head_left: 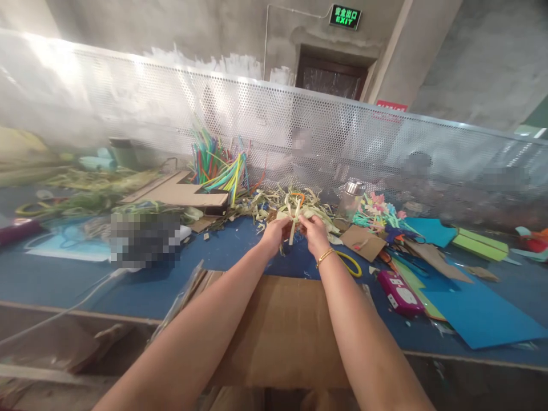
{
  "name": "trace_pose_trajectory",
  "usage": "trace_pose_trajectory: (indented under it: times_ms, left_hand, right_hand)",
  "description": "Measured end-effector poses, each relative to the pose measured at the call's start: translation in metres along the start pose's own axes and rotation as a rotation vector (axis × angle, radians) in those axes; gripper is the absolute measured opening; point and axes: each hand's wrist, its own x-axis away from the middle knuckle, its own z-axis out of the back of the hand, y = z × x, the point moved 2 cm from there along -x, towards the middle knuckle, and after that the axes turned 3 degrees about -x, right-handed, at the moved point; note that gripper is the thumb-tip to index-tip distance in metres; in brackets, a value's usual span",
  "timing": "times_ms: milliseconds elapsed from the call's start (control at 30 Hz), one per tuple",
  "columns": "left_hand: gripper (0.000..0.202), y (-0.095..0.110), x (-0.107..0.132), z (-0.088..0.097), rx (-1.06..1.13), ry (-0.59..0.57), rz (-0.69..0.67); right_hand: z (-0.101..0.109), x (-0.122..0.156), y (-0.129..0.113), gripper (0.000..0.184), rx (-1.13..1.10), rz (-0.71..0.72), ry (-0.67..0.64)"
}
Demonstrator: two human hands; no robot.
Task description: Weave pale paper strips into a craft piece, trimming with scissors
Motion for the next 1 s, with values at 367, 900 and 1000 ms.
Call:
trace_pose_trajectory:
  times_ms: [367, 900, 1000]
  left_hand:
    - [0.036, 0.002, -0.002, 0.000, -0.006, 0.019, -0.123]
    - [0.037, 0.008, 0.001, 0.002, -0.007, 0.151, -0.154]
    - [0.036, 0.007, -0.001, 0.003, -0.025, 0.171, -0.181]
  right_hand:
    - [-0.001, 0.001, -0.003, 0.026, -0.010, 0.058, 0.007]
    - [-0.004, 0.008, -0.015, 0.025, 0.732, 0.337, -0.142]
    - [-0.003, 0.007, -0.011, 0.022, 0.658, 0.314, -0.159]
